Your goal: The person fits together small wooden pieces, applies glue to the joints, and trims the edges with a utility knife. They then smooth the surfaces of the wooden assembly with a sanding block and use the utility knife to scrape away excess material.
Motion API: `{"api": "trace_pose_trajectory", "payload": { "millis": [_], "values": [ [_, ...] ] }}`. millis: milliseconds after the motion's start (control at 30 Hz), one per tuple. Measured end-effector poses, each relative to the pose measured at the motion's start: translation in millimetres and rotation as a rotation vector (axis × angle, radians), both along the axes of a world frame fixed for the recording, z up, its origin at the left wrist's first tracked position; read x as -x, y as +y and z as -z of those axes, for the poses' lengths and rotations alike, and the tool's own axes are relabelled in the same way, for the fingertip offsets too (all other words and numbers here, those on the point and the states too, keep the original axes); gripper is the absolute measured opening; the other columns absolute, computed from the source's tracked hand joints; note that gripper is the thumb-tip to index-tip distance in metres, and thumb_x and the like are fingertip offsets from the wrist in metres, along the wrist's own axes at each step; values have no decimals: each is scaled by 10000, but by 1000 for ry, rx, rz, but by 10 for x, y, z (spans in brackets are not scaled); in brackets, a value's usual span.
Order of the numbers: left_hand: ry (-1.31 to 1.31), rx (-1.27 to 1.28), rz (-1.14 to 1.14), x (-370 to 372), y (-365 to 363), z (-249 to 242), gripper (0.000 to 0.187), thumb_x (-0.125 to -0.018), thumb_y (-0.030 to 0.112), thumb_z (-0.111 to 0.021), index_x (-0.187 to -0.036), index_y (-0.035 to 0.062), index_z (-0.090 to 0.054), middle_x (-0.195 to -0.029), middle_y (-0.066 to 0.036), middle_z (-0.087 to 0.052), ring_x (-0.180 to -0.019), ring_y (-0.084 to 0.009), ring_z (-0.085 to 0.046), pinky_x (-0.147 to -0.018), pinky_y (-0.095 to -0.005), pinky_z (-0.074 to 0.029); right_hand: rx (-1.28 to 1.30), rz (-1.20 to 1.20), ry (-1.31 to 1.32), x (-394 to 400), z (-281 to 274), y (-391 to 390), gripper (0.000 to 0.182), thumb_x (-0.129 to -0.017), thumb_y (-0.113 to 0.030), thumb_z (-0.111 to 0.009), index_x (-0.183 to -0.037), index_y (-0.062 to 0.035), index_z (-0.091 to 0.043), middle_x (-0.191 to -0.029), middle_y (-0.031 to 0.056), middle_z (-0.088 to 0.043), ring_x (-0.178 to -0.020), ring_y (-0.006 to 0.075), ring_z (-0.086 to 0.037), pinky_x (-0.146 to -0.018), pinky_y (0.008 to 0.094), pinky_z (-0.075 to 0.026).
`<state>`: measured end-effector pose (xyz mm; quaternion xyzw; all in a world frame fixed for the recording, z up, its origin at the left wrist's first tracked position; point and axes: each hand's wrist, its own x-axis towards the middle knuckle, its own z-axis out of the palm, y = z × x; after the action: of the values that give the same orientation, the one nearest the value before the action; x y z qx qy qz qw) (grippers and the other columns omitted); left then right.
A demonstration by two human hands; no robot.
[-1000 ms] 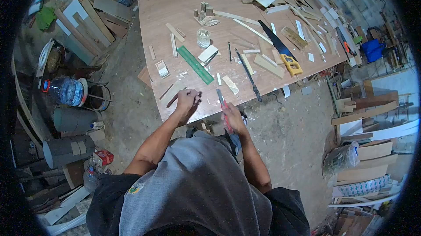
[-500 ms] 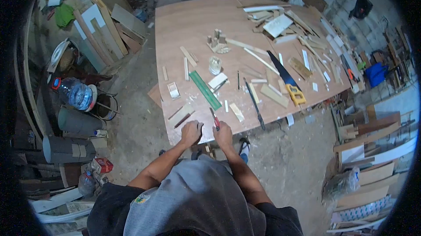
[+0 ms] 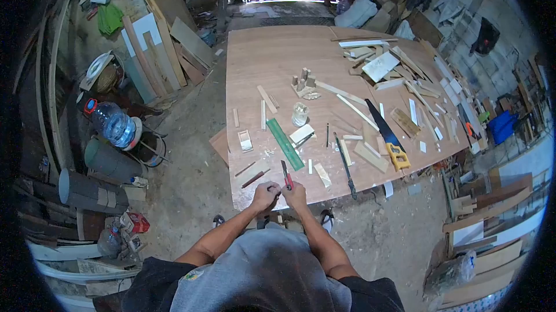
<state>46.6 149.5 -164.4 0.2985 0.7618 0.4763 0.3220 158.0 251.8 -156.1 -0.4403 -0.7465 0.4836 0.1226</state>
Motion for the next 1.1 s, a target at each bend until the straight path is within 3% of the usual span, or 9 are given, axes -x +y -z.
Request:
{"api": "trace_pose_trajectory", "payload": {
  "millis": [33, 100, 267, 433, 500, 567, 767, 933, 1100],
  "values": [
    [5, -2, -5, 19, 2, -16, 175, -903, 182, -679, -946, 18, -723, -819, -138, -709, -699, -230, -675, -656, -348, -547, -2, -5, 5, 39, -50, -1, 235, -827, -178, -691, -842, 45, -619, -642, 161, -632, -611, 279, -642, -586, 423, -523],
    [-856, -41, -217, 63, 5, -29, 162, -963, 92, -597, -1062, -1, -686, -872, -91, -699, -742, -177, -666, -622, -299, -570, 498, 32, 101, 89, -196, -15, 242, -864, -195, -709, -858, 28, -614, -557, 49, -552, -539, 163, -564, -509, 341, -471],
    [-1083, -115, -303, 183, -126, -47, 189, -984, 71, -566, -1150, 0, -625, -1028, -118, -651, -857, -202, -657, -771, -337, -609, 254, -115, 160, 176, -120, -37, 128, -900, -149, -672, -948, -37, -632, -640, 20, -581, -487, 109, -516, -443, 292, -407],
    [-1038, -26, -319, 192, -158, -153, 124, -979, 78, -572, -1066, 7, -624, -861, -84, -635, -723, -176, -647, -586, -304, -585, 77, -219, 132, 192, -80, -5, 169, -884, -174, -675, -983, -41, -643, -698, 49, -623, -626, 115, -590, -564, 317, -470],
    [-940, -88, -340, 221, -188, -86, 102, -977, 65, -556, -1037, 7, -614, -843, -97, -634, -649, -177, -641, -497, -304, -559, -74, -148, 146, 186, -10, 48, 210, -885, -205, -662, -981, -21, -631, -731, 120, -650, -664, 229, -643, -618, 375, -498],
    [-916, -159, -322, 319, -314, -91, 111, -942, 8, -537, -1038, -11, -589, -776, -102, -626, -612, -169, -635, -461, -291, -528, -286, -157, 105, 155, -257, 113, 303, -915, -218, -606, -1110, 11, -642, -926, 305, -656, -927, 480, -641, -807, 493, -504],
    [-766, -229, -523, 553, -1009, -301, 305, -916, -6, -603, -1218, -36, -581, -887, -121, -678, -700, -142, -645, -602, -240, -559, -593, -262, -309, 110, -47, 313, 425, -949, -181, -555, -1284, 71, -492, -1105, 255, -571, -931, 452, -619, -792, 538, -513],
    [-782, -316, -723, 630, -1424, -371, 295, -905, -2, -628, -1198, -21, -606, -913, -90, -672, -745, -154, -672, -652, -231, -562, -742, -364, -522, 178, -300, 198, 533, -908, -140, -582, -1397, 31, -453, -1291, 201, -527, -1200, 339, -501, -917, 509, -444],
    [-725, -364, -791, 688, -1552, -415, 342, -921, 22, -626, -1252, -36, -564, -1021, -96, -653, -864, -189, -675, -753, -254, -584, -877, -693, -212, 691, -455, 82, 551, -854, -104, -589, -1391, -41, -485, -1414, 199, -478, -1279, 360, -467, -986, 535, -410]
  ]
}}
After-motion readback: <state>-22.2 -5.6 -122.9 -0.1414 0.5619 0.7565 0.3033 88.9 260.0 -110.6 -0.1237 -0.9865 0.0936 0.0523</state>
